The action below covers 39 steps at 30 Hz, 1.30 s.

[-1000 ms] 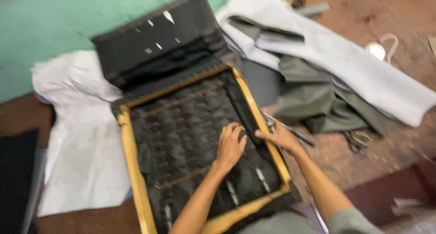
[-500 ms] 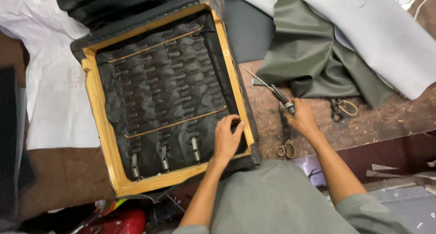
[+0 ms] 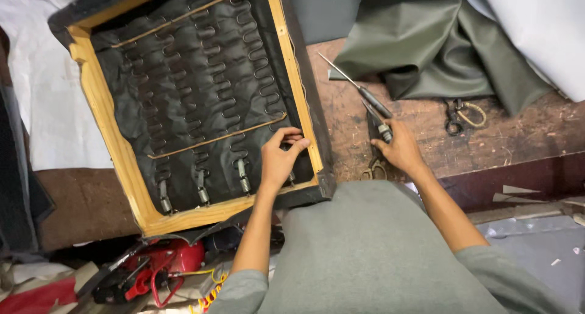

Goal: The person uses a screwdriver and pliers to remove staples from the edge of a chair seat frame, then flips the seat to access the underside and continues removing staples from the bottom edge.

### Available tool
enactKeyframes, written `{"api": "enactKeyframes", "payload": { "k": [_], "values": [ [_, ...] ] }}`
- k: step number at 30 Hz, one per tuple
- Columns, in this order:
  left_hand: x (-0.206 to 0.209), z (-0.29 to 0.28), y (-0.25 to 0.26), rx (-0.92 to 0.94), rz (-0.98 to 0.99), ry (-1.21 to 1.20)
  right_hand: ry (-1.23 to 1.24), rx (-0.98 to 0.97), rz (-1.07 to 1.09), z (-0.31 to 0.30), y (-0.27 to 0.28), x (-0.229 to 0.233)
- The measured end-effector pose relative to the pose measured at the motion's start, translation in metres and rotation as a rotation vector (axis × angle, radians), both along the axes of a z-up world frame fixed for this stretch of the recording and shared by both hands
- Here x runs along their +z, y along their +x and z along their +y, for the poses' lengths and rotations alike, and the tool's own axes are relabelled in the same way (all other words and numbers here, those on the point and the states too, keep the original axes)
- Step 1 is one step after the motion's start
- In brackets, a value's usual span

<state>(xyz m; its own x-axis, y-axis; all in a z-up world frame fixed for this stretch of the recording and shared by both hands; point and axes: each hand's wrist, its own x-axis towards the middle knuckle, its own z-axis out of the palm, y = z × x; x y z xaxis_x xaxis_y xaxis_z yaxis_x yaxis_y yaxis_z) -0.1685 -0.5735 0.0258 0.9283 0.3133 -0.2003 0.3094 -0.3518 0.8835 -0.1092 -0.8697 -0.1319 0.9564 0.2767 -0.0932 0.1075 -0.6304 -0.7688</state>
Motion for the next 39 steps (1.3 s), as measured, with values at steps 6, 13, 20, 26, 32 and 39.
{"api": "enactKeyframes", "payload": {
  "k": [6,13,20,26,32,39],
  "values": [
    [0.002,-0.003,0.002,0.041,0.005,0.005,-0.067,0.026,0.082,0.008,0.014,0.014],
    [0.016,-0.005,-0.004,0.06,-0.117,0.177,-0.055,0.037,0.083,0.005,0.014,0.014],
    [0.023,0.004,-0.008,0.031,-0.085,0.38,-0.057,0.046,0.123,-0.001,0.02,0.002],
    [0.03,-0.005,-0.01,0.045,-0.122,0.478,-0.113,0.115,0.131,-0.011,0.023,0.015],
    [0.049,-0.031,-0.036,0.038,-0.182,0.435,-0.075,-0.039,-0.189,-0.015,0.021,0.022],
    [0.058,-0.021,-0.104,-0.326,-0.282,0.66,-0.148,0.071,-0.139,-0.012,0.038,0.011]
  ]
}}
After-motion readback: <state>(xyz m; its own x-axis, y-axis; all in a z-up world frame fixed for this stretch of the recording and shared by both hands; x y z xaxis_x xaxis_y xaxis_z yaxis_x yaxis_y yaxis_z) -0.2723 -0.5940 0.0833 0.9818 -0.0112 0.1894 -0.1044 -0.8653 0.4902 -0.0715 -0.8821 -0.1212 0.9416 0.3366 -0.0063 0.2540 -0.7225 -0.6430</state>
